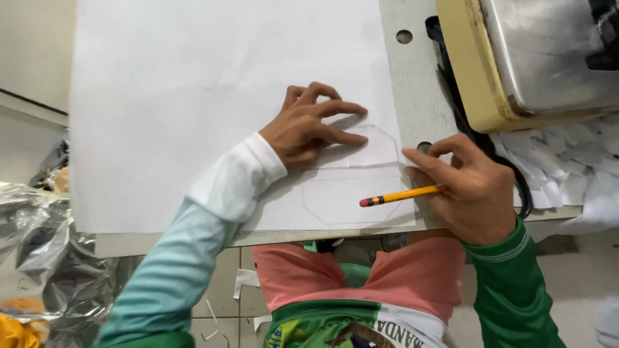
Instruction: The person traces a paper pattern onto a large sheet of white paper using a pencil. They hold the pattern steady with one hand while drawing the outline with the other, then reposition the pattern to trace additional sections.
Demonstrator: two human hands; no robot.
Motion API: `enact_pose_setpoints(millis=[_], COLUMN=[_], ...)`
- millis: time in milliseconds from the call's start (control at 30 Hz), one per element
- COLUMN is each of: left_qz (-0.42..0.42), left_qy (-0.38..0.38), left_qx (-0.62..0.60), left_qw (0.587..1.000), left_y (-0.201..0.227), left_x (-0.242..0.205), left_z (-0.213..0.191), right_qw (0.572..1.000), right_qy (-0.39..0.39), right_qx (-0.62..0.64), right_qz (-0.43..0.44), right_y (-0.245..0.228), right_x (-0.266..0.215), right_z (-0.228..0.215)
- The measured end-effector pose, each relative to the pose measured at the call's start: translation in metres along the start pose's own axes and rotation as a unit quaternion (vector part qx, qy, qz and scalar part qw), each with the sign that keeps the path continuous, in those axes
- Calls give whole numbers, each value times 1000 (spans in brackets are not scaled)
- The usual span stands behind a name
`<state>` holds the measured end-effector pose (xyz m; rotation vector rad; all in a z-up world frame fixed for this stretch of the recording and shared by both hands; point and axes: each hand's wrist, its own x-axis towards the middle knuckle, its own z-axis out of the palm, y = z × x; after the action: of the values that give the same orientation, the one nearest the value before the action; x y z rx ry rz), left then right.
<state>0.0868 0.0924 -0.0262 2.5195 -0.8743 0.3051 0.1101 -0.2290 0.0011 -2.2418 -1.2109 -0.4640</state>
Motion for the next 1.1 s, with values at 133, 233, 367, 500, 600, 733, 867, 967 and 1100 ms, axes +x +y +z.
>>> enact_pose_setpoints(millis=[133,233,367,500,600,733,867,967,1100], left_qz=[13,-6,5,-13,-3,17,15,13,14], left_qy=[47,58,51,23,23,17,16,14,10], left_qx=[-11,-26,-46,-70,-70,-64,-71,-59,-65], left_qw=[999,998,998,997,997,998,997,998,998], left_y=[17,32,29,27,22,17,18,21,23], left_x=[-15,-25,-25,-29,-30,-28,-27,-27,-27], left_z=[-9,-16,-23,-25,-22,-22,-23,-24,-24], right_qw=[997,998,995,990,978,971,967,972,970], right_qy=[-59,-64,-63,-111,-132,-162,-136,-121,-117], right_qx=[-40,0,83,89,149,147,181,158,170], right_qz=[-23,4,9,3,57,92,116,122,131], right_y=[7,-1,-16,-23,-19,-15,-21,-23,-24], right_x=[-3,-2,5,19,24,27,26,18,16], right_z=[2,0,12,18,11,7,13,16,15])
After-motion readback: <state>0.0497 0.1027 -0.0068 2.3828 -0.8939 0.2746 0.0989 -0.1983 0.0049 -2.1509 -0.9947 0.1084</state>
